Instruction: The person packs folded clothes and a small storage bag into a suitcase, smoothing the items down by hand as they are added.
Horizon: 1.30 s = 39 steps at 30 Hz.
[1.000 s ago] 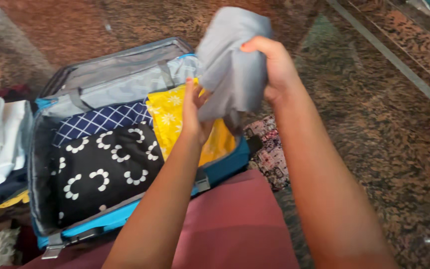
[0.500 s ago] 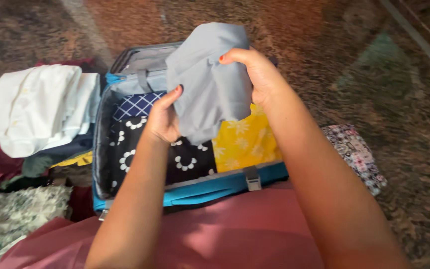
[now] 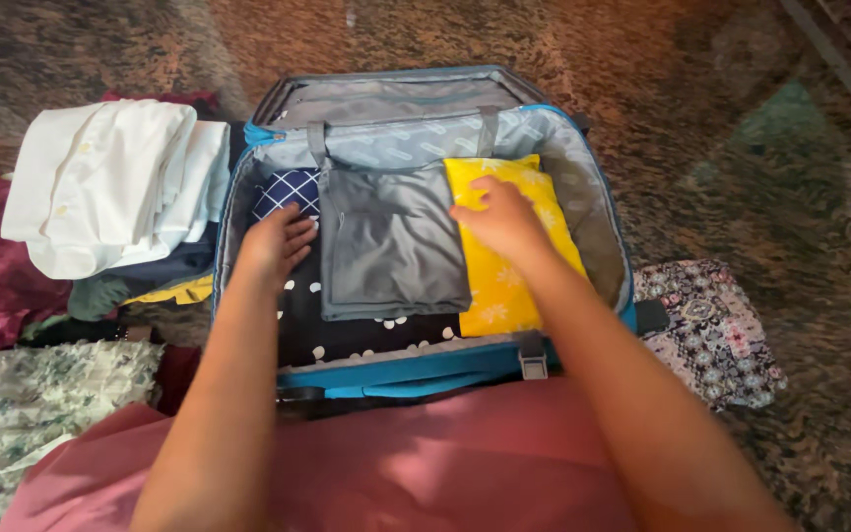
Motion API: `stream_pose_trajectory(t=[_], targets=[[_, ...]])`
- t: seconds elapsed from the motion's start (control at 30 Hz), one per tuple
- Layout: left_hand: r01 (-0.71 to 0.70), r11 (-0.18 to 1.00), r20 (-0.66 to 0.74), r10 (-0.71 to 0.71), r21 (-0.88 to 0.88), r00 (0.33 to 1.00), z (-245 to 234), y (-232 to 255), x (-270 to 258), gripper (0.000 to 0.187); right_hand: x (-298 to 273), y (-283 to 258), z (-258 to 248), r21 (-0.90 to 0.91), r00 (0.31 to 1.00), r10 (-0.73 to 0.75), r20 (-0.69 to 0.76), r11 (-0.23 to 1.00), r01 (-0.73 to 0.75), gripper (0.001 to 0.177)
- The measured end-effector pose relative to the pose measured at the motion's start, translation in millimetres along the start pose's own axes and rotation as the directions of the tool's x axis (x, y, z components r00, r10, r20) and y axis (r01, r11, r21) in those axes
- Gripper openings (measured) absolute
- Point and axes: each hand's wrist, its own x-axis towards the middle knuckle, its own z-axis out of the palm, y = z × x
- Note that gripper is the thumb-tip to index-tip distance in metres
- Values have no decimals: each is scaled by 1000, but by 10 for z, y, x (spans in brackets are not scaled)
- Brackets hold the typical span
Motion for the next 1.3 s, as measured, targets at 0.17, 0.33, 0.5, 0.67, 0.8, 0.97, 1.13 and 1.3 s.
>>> stream_pose_trajectory(t=[0.17,0.33,0.5,0.67,0.8,0.97,1.13,1.3], targets=[[-104,810,-134,220,578,966,396,95,-399,54,-225,-555,293,27,981,-148,124,989,145,54],[-46,572,-176,328,819,928,697,312,-718,61,-324,-834,471,-175,953,-139,268,966,190,60],[9,629,-182,211,777,960,711,308,-569,70,-592,-1073,498,43,769,-346,538,922,385,73],[-131,511,-148,470,850,870,897,356,-399,67,-782,-1249,672,-78,738,-505,448,800,595,60],[-62,291,-97,501,955,860,997,512,-408,51,-759,-1209,638,14,757,-501,419,837,546,37],[25,332,-163,396,943,904,948,497,-207,50,-868,-1259,589,-9,761,-565,320,801,598,18],[-118,449,-196,591,886,783,827,343,21,33,-884,-1261,603,100,726,-591,351,795,599,14],[-99,528,-265,570,844,777,678,384,68,31,-874,-1172,655,292,699,-594,398,804,517,13]])
